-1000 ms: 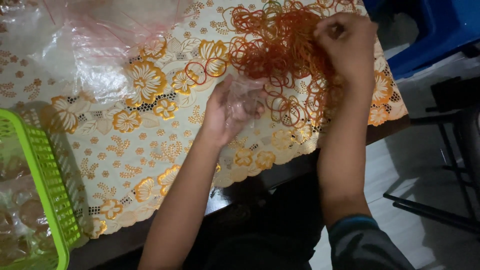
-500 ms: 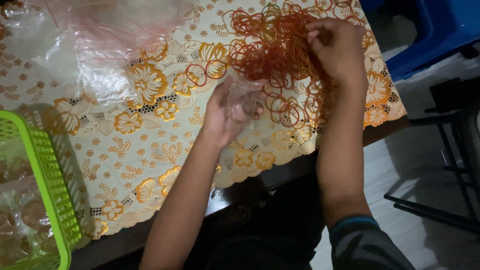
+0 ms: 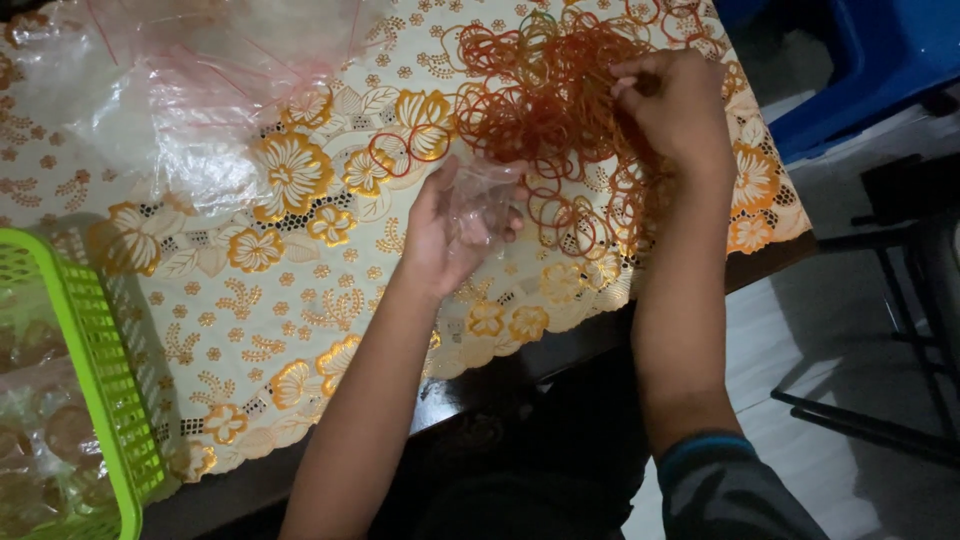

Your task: Packing small quantities of rubber bands into individual plastic bags and placing them in a basket.

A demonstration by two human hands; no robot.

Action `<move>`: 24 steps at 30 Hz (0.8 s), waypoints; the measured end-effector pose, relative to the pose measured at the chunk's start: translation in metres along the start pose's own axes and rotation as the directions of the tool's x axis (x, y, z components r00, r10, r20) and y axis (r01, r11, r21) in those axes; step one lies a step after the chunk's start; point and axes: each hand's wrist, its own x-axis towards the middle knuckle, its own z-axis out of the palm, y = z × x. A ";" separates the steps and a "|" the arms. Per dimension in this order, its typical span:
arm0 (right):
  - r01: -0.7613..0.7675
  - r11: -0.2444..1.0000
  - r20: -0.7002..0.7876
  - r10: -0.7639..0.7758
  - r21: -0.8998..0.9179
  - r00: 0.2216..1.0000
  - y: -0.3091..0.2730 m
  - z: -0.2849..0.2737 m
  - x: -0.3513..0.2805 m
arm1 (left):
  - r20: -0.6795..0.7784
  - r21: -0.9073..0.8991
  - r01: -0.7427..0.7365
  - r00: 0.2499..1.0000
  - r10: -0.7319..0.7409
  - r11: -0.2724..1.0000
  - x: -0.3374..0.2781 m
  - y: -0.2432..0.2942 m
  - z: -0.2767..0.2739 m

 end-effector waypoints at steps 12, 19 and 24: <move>-0.071 0.996 -0.021 0.070 -0.048 0.997 0.001 0.002 0.000 | -0.024 0.014 -0.033 0.999 0.034 0.999 0.001 -0.002 -0.001; -0.137 0.991 0.028 0.137 0.004 0.990 -0.006 0.004 0.001 | -0.022 0.068 -0.008 1.000 0.009 0.998 0.000 0.000 0.001; -0.109 0.994 -0.024 0.110 0.026 0.994 -0.014 0.000 -0.002 | -0.015 0.035 -0.045 0.999 0.046 0.998 0.000 0.000 0.004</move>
